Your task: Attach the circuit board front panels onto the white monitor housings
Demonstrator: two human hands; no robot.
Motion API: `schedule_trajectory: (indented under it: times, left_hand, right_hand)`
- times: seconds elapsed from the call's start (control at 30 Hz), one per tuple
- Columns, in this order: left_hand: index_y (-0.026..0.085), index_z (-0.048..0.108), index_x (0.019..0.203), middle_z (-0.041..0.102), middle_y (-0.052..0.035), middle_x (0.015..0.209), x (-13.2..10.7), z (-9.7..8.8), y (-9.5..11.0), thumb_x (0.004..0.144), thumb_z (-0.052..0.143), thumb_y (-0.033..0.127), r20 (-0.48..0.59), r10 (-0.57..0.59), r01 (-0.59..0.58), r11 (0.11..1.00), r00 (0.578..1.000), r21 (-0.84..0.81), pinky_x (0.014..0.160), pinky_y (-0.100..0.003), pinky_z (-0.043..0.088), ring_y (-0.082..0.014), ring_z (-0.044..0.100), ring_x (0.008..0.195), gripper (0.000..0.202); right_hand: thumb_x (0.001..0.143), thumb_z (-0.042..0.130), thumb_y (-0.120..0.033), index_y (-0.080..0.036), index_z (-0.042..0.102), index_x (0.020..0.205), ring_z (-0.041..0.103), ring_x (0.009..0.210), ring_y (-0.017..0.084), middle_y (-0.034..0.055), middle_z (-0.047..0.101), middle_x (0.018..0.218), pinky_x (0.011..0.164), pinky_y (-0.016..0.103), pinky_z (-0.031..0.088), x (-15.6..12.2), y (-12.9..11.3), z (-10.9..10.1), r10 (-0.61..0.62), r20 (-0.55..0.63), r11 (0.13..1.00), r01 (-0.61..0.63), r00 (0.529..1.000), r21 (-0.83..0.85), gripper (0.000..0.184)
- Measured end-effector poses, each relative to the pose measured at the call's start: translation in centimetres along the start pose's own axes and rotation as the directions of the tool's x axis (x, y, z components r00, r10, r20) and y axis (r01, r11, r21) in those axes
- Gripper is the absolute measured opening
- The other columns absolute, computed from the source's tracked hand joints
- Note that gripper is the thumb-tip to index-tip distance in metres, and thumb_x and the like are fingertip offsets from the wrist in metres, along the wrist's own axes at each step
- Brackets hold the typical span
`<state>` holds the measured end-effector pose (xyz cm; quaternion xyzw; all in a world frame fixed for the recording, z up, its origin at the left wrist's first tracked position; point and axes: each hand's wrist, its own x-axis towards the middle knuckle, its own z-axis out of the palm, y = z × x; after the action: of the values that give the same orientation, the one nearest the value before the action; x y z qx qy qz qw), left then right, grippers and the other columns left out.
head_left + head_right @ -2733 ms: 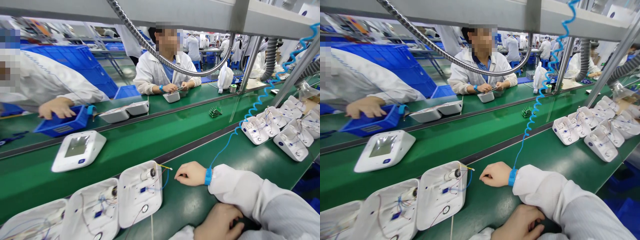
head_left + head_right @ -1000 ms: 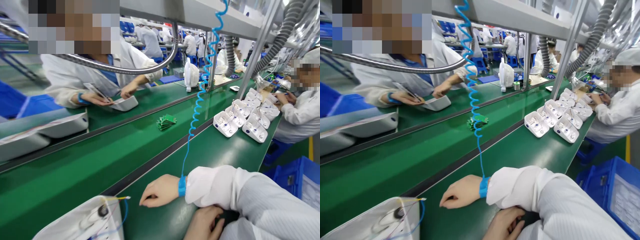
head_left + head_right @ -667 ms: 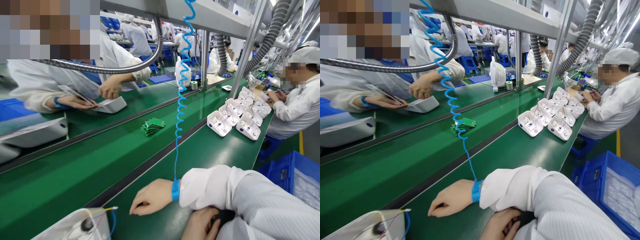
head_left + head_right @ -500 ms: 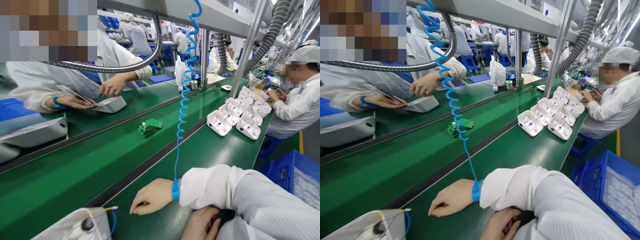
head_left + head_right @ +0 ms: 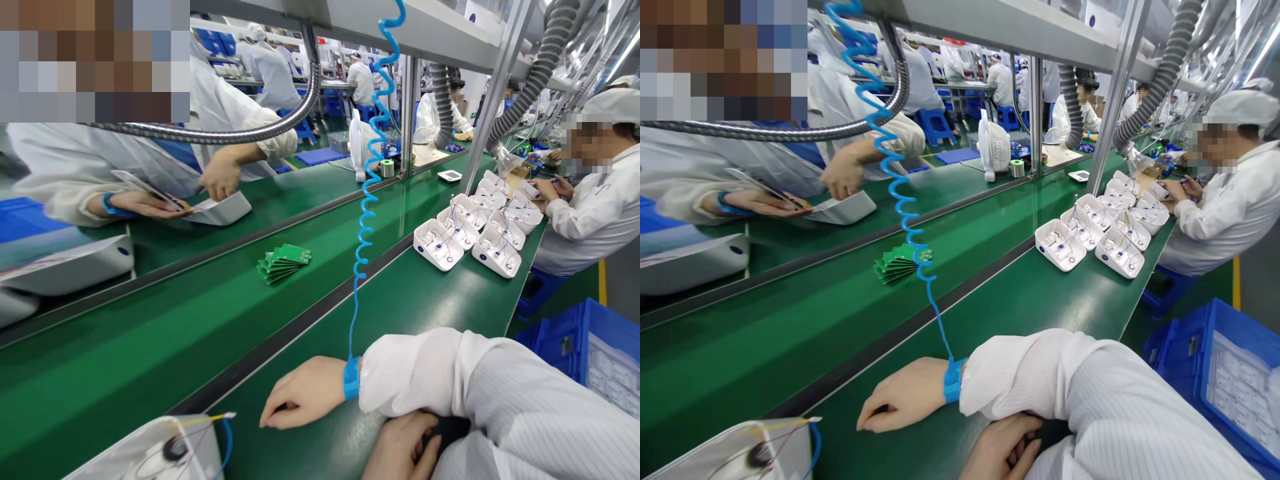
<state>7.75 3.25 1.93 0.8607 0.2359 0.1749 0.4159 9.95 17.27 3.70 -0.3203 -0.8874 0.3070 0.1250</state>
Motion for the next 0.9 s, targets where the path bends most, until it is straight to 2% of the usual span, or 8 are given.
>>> schedule_trajectory:
  times: [0.27, 0.67, 0.9]
  left_hand:
    - [0.021, 0.068, 0.093, 0.072, -0.0011, 0.077, -0.05, -0.01, 0.09, 0.087, 0.059, 0.017, -0.002, -0.01, 0.01, 1.0, 1.0, -0.008, 0.06, -0.021, 0.048, -0.0138, 0.065, 0.063, 0.012]
    - [0.023, 0.068, 0.099, 0.073, -0.0005, 0.08, -0.1, -0.15, 0.09, 0.087, 0.058, 0.015, 0.013, -0.018, 0.018, 1.0, 1.0, -0.024, 0.058, -0.021, 0.048, -0.0141, 0.066, 0.064, 0.017]
    - [0.023, 0.068, 0.099, 0.073, -0.0009, 0.081, -0.1, -0.14, 0.17, 0.088, 0.058, 0.016, 0.016, -0.024, 0.024, 0.999, 1.0, -0.022, 0.06, -0.021, 0.049, -0.0149, 0.067, 0.067, 0.016]
  right_hand:
    - [0.097, 0.055, -0.028, -0.019, 0.071, 0.114, 0.065, 0.107, 0.011, -0.0008, 0.071, 0.115, 0.075, 0.019, 0.047, 0.03, -0.15, -0.18, 0.013, 0.029, 1.0, -0.013, 0.999, 0.0, 0.025]
    - [0.095, 0.058, -0.027, -0.021, 0.071, 0.106, 0.066, 0.106, 0.011, -0.0021, 0.073, 0.11, 0.074, 0.017, 0.049, 0.19, 0.0, -0.32, -0.004, 0.02, 1.0, 0.004, 1.0, -0.006, 0.018]
    - [0.097, 0.056, -0.028, -0.02, 0.07, 0.111, 0.066, 0.108, 0.012, -0.0009, 0.072, 0.113, 0.076, 0.018, 0.049, 0.22, -0.02, -0.45, -0.006, 0.047, 1.0, 0.007, 0.999, -0.013, 0.022]
